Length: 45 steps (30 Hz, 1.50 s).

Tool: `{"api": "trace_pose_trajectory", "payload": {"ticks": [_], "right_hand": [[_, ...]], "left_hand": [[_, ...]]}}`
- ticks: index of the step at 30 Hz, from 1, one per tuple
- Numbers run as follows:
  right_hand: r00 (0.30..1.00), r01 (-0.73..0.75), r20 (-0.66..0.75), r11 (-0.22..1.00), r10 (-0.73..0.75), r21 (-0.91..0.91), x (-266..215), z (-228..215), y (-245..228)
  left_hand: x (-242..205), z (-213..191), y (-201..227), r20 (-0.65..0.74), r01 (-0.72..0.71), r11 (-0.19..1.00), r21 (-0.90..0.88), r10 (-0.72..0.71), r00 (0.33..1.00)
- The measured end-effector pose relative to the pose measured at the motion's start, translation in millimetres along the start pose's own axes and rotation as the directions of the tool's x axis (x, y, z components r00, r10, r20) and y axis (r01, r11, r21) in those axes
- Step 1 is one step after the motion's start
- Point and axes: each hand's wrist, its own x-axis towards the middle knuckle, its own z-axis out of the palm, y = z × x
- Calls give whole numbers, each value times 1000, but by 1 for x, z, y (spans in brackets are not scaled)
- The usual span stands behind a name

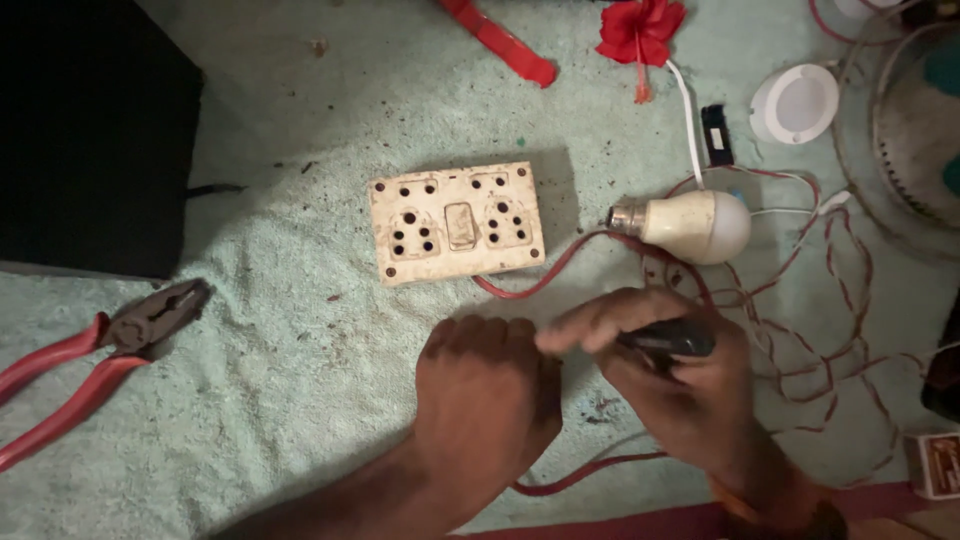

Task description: Repairing or rewiring an electrical extension socket box using a screwdriver and wires.

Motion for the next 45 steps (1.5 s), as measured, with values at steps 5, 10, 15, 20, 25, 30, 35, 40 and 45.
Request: {"api": "trace_pose_trajectory", "payload": {"ticks": [5, 10, 15, 20, 25, 30, 35, 40, 45], "right_hand": [[968, 175, 86, 879, -236, 444, -7, 5, 38], [964, 240, 0, 875, -265, 420, -3, 17, 52], [955, 289, -157, 905, -251, 314, 5, 19, 54], [954, 287, -153, 929, -256, 235, 6, 16, 57], [948, 296, -187, 926, -256, 236, 6, 21, 58], [940, 298, -248, 915, -233, 272, 6, 27, 64], [939, 322, -218, 904, -266, 282, 5, 28, 62], [943, 317, -188, 911, -274, 263, 3, 33, 63], [954, 280, -211, 884, -213, 373, 2, 29, 69]], "left_hand": [[0, 5, -7, 80, -70, 998, 4, 69, 994], [-5, 14, -11, 76, -99, 993, -62, 103, 992], [-3, 13, -11, 71, -94, 993, -76, 100, 992], [-5, 16, -12, 74, -126, 987, -99, 133, 988], [-8, 22, -12, 59, -158, 982, -103, 165, 985], [-10, 26, -11, 55, -169, 979, -109, 176, 983], [-10, 26, -11, 51, -150, 983, -105, 156, 986], [-6, 19, -7, 97, -108, 989, -104, 118, 988], [-5, 12, -8, 205, -27, 993, -115, 50, 977]]}}
